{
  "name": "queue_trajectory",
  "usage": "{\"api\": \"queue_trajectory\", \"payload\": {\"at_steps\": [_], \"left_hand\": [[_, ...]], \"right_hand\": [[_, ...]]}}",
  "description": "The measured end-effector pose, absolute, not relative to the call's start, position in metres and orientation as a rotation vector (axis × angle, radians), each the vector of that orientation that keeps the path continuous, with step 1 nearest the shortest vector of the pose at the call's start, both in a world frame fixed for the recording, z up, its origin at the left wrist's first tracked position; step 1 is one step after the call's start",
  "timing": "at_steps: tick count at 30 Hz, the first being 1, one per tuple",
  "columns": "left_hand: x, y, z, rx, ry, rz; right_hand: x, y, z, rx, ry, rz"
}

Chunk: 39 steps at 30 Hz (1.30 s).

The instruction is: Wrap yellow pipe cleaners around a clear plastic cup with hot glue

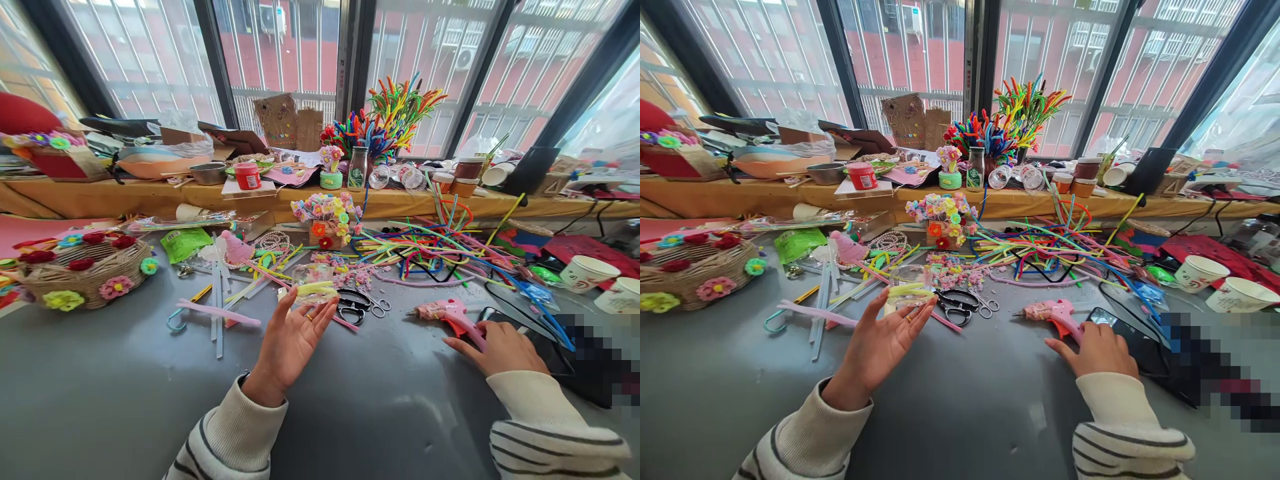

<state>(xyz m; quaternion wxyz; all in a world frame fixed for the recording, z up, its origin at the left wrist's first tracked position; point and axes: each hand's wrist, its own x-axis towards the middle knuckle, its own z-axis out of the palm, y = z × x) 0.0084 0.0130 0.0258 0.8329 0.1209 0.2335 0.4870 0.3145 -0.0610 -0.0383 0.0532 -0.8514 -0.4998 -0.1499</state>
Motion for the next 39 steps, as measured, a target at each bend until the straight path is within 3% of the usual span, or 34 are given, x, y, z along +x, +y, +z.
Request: {"api": "queue_trajectory", "payload": {"at_steps": [13, 25, 39], "left_hand": [[0.005, 0.015, 0.021, 0.23, 0.52, 0.963], [0.009, 0.013, 0.02, 0.247, 0.551, 1.005], [0.012, 0.013, 0.017, 0.29, 0.575, 1.069]], "right_hand": [[0.311, -0.035, -0.027, -2.657, -1.528, -0.205], [0.246, -0.03, 0.015, -1.999, -1.381, -0.134], [0.195, -0.011, -0.003, -1.725, -1.446, -0.28]]}}
